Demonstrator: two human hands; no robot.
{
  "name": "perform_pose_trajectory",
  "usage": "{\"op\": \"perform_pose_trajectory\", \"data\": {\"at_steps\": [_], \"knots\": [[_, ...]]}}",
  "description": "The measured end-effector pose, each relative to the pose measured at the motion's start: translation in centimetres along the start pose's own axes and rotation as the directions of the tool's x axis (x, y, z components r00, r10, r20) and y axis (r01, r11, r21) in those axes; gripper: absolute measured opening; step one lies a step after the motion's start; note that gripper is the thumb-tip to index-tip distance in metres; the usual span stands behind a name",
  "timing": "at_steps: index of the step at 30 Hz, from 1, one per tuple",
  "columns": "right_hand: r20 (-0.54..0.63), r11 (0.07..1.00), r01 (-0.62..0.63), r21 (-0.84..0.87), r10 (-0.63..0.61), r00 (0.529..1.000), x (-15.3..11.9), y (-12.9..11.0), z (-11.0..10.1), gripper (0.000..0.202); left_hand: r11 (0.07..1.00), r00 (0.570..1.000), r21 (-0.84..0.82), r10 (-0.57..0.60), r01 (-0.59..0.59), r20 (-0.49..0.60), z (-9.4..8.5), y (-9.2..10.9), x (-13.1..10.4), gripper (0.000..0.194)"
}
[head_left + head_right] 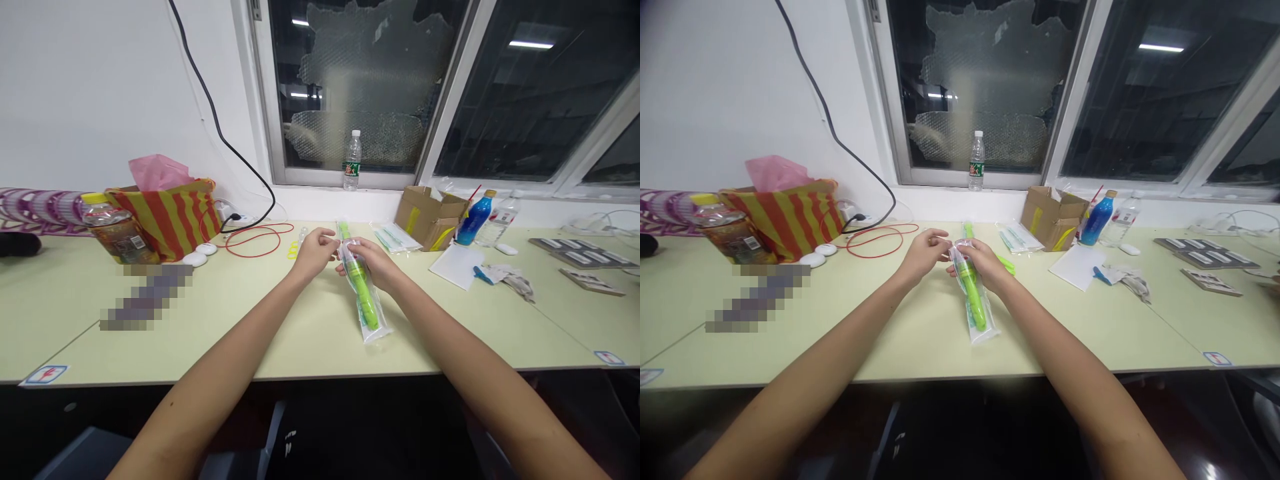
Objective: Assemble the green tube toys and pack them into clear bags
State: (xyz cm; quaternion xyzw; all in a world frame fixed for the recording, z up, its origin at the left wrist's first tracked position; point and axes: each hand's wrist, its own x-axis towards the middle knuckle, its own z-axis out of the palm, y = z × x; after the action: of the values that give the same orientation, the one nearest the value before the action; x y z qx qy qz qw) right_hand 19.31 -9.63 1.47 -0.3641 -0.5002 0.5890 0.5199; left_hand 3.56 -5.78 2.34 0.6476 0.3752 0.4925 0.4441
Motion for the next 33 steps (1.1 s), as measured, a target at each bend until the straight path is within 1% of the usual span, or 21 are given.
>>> {"op": "perform_pose_trajectory", "data": {"at_steps": [2, 3, 6, 8, 10, 12, 15, 17, 20, 22, 24, 27, 30, 32, 33], "knots": [[0.012, 1.0, 0.002, 0.015, -0.003, 1.0, 0.5, 0.1, 0.6, 0.023, 0.999, 0.999, -0.028, -0.046, 0.046, -0.012, -0.3, 0.1, 0.1, 0.018], [0.014, 1.0, 0.004, 0.02, -0.005, 1.0, 0.7, 0.2, 0.9, 0.023, 0.998, 0.998, -0.044, -0.043, 0.041, -0.037, -0.4, 0.2, 0.2, 0.017], [-0.039, 0.999, 0.053, -0.004, -0.053, 0.998, 1.2, 0.0, 1.4, 0.023, 0.997, 0.993, -0.073, 0.026, -0.035, -0.119, -0.7, 0.8, 0.3, 0.017], [-0.102, 0.992, 0.111, -0.063, -0.117, 0.988, 1.4, -0.2, 1.1, 0.026, 0.995, 0.991, -0.066, 0.065, -0.073, -0.113, -0.7, 1.3, 0.3, 0.018], [-0.141, 0.978, 0.167, -0.127, -0.185, 0.973, 1.6, -0.4, 0.5, 0.026, 0.995, 0.993, -0.051, 0.082, -0.086, -0.083, -0.5, 2.0, 0.4, 0.017], [-0.157, 0.965, 0.207, -0.162, -0.232, 0.96, 1.7, -0.7, -0.3, 0.026, 0.995, 0.995, -0.039, 0.086, -0.088, -0.047, -0.2, 2.6, 0.4, 0.017], [-0.153, 0.963, 0.22, -0.152, -0.243, 0.958, 1.7, -1.0, -1.2, 0.03, 0.996, 0.997, -0.04, 0.074, -0.074, -0.006, 0.2, 3.1, 0.5, 0.02], [-0.141, 0.967, 0.219, -0.13, -0.236, 0.961, 1.5, -1.2, -1.4, 0.034, 0.996, 0.997, -0.03, 0.078, -0.079, -0.015, 0.3, 3.2, 0.4, 0.02], [-0.135, 0.964, 0.229, -0.137, -0.247, 0.96, 1.1, -1.3, -1.1, 0.037, 0.991, 0.989, 0.036, 0.13, -0.127, -0.069, 0.4, 3.1, 0.3, 0.017], [-0.144, 0.954, 0.252, -0.163, -0.276, 0.95, 0.8, -1.3, -0.8, 0.036, 0.986, 0.983, 0.062, 0.157, -0.152, -0.092, 0.3, 3.0, 0.1, 0.017], [-0.158, 0.941, 0.282, -0.186, -0.312, 0.937, 0.7, -1.3, -0.7, 0.034, 0.987, 0.983, 0.05, 0.157, -0.153, -0.093, 0.3, 3.0, -0.1, 0.021], [-0.182, 0.929, 0.308, -0.205, -0.345, 0.921, 0.6, -1.0, -0.9, 0.032, 0.994, 0.994, -0.025, 0.102, -0.103, -0.044, 0.1, 3.1, -0.6, 0.031], [-0.217, 0.921, 0.313, -0.231, -0.363, 0.906, 0.6, -0.8, -1.2, 0.031, 0.993, 0.998, -0.119, 0.023, -0.016, 0.058, -0.2, 2.9, -0.9, 0.04], [-0.236, 0.914, 0.314, -0.257, -0.374, 0.897, 0.4, -0.6, -1.3, 0.03, 0.989, 0.995, -0.148, -0.005, 0.02, 0.103, -0.4, 2.7, -0.9, 0.036], [-0.241, 0.91, 0.316, -0.268, -0.38, 0.893, 0.3, -0.6, -1.2, 0.03, 0.988, 0.994, -0.152, -0.012, 0.028, 0.108, -0.4, 2.6, -0.9, 0.033]]}}
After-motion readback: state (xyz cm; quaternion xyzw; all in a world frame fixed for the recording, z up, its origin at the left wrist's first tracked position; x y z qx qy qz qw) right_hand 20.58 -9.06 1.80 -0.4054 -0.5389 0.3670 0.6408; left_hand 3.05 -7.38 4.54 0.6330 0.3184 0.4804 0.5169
